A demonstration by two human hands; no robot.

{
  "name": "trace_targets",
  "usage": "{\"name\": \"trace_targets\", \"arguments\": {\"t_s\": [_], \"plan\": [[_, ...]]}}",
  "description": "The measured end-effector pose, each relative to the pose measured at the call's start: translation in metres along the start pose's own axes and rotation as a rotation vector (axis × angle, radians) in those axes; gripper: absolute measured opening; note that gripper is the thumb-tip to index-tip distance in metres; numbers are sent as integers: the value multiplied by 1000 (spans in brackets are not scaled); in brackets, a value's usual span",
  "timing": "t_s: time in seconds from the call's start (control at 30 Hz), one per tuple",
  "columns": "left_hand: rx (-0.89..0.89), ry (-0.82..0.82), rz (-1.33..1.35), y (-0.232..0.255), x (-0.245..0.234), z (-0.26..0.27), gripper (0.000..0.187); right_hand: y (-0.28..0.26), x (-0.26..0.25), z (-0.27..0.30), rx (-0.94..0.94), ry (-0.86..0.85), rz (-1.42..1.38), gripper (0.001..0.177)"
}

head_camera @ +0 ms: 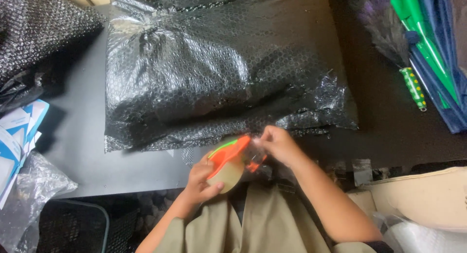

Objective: The person dusts a green pillow, then wraps it in black bubble wrap and secures the packaging with tape from a dispenser.

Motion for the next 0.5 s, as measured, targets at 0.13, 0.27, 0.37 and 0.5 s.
{"name": "trace_targets", "arguments": {"t_s": [0.13,0.27,0.37,0.5], "plan": [[9,-4,53,7,-3,4,32,0,-2,-2,14,-4,111,21],[-2,4,88,13,-28,19,32,-13,6,4,-5,-44,114,23],[-38,40,113,-23,-87,52,33,-12,26,20,91,-106,263,28],[-105,584,-729,-38,-224,118,25,-26,72,44,20,-343,338,24]]}}
Point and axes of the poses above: each hand's wrist, its own z-axis away from the middle knuckle, its own x-axis out of the palm, y = z × x, the point moved 6 cm from there along -z, towards the middle knuckle, and after that the axes turned 8 degrees about -z, right-handed, at the moved point
